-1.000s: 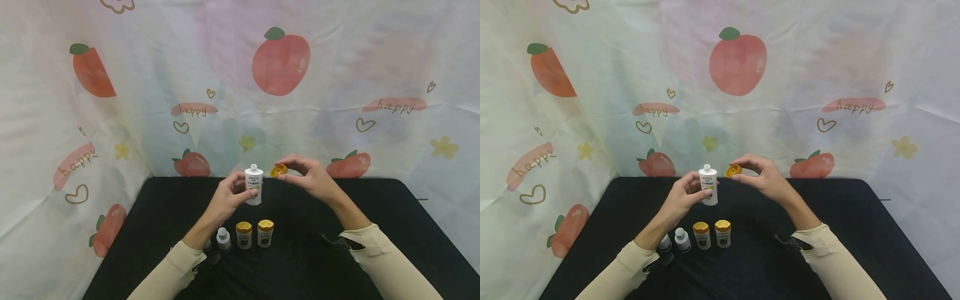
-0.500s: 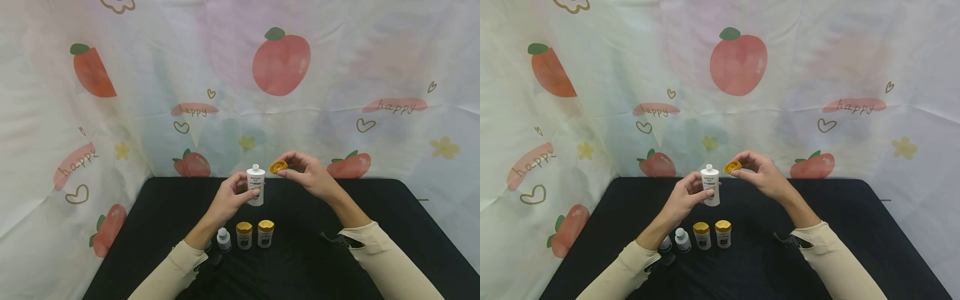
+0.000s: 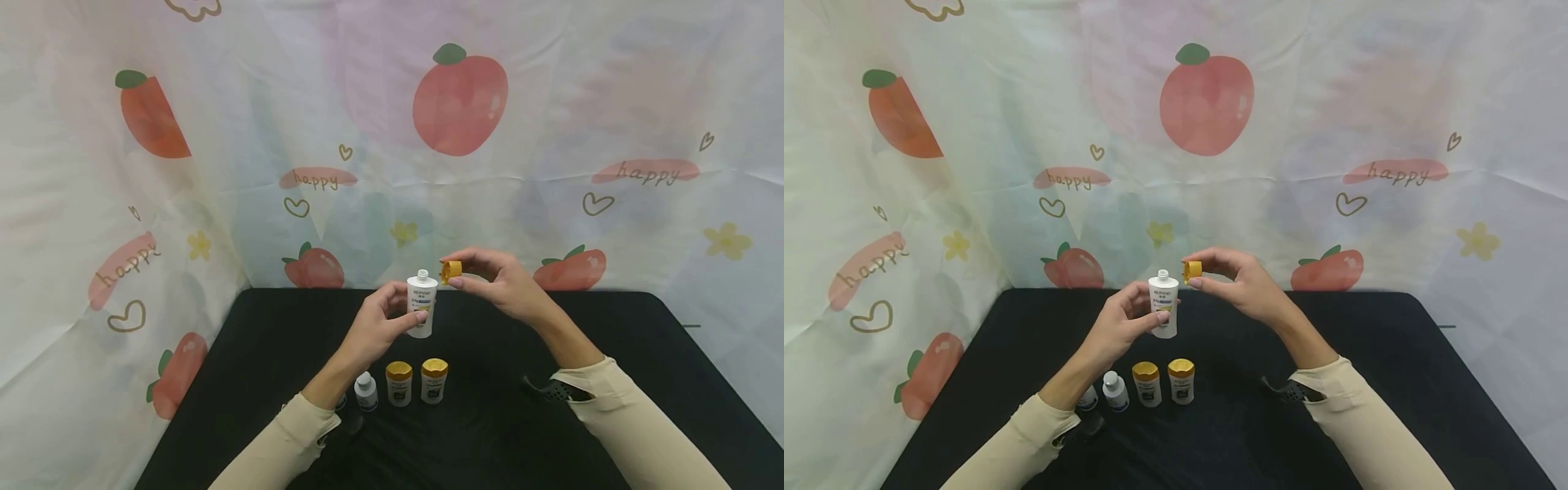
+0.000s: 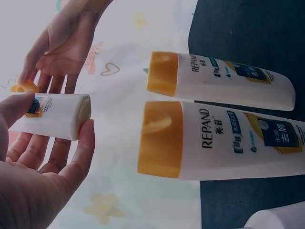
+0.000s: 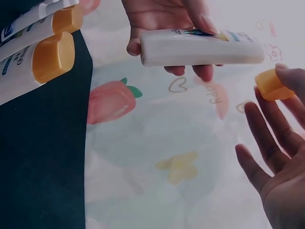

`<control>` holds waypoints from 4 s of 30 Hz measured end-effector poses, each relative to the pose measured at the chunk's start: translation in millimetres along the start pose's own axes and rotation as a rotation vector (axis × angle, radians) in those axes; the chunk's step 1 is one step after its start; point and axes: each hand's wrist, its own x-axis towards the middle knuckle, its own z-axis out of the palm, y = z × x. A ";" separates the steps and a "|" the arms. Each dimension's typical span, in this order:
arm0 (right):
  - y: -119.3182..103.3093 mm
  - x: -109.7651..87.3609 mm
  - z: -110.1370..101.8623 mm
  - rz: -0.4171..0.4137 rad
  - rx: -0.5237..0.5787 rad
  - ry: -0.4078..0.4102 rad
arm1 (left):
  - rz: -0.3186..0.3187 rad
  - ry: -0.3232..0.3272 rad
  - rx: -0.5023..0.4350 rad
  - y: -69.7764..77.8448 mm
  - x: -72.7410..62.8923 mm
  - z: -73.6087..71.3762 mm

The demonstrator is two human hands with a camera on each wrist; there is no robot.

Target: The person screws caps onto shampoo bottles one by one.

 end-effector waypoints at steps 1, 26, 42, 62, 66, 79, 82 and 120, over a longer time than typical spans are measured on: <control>-1.6 0.6 0.1 0.005 -0.009 -0.001 | 0.005 0.001 0.011 1.3 -0.4 0.8; -26.3 18.6 0.7 -0.122 -0.213 -0.041 | 0.031 0.040 0.073 3.3 -1.6 8.9; -32.3 23.5 4.3 -0.196 -0.270 -0.063 | 0.031 0.027 0.056 2.8 0.8 11.0; -30.7 20.4 10.3 -0.187 -0.246 -0.049 | 0.075 0.063 0.121 7.5 3.2 11.0; -29.5 19.9 13.7 -0.190 -0.266 -0.004 | 0.063 0.073 0.112 7.8 2.8 12.3; -29.6 18.8 7.5 -0.236 -0.248 -0.051 | 0.023 0.074 0.096 8.0 3.7 7.1; -28.7 18.2 5.7 -0.222 -0.254 -0.068 | 0.017 0.075 0.097 6.9 3.9 6.6; -19.6 19.8 13.9 -0.162 -0.215 0.018 | 0.031 0.050 0.056 7.2 3.1 11.3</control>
